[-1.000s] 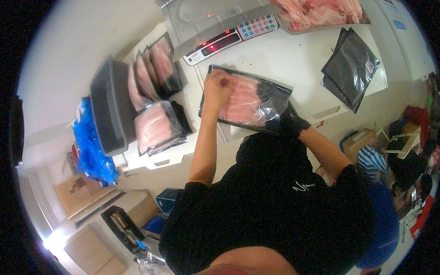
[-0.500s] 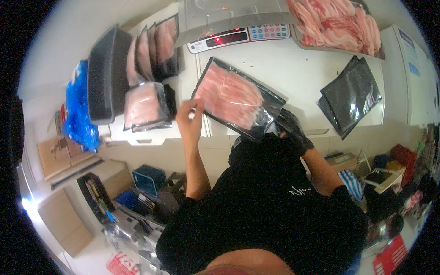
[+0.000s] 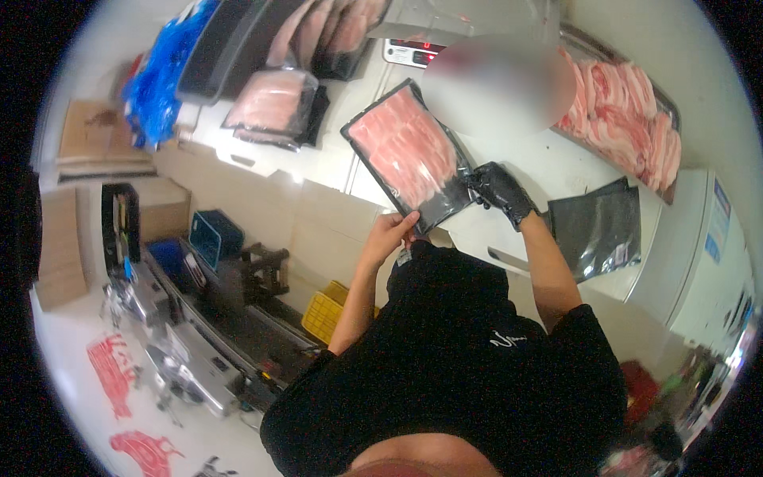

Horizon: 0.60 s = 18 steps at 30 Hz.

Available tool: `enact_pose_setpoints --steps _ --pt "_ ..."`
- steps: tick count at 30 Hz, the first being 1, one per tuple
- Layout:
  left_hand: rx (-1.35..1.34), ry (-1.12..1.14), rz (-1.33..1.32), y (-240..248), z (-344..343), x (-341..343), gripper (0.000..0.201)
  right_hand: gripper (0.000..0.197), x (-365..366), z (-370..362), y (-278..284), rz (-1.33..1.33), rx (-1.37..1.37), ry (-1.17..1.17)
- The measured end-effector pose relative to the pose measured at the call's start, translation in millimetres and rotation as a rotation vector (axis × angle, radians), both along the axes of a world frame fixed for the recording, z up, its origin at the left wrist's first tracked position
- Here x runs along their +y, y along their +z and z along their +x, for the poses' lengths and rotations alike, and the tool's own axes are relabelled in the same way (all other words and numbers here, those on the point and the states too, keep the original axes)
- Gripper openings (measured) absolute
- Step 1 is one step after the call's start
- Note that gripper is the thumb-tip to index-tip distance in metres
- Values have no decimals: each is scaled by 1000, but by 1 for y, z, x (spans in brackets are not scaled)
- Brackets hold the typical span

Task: The person weighs portions of sliced meat on a digital scale and places them into plastic bags by hand.

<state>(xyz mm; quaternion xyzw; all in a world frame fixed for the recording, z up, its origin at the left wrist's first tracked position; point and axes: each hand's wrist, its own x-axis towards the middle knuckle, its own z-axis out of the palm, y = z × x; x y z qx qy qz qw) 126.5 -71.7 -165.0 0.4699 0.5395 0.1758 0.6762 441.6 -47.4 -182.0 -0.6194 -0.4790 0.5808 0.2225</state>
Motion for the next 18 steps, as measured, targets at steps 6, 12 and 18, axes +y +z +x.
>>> enact_pose_setpoints --steps 6,12,18 --pt "6 200 135 -57 -3 -15 41 27 2 9 0 -70 176 -82" --pt "-159 256 1 -17 -8 -16 36 31 -1 1 19 65 191 -59" --pt "-721 395 -93 103 -33 14 30 38 21 7 87 406 419 -77"
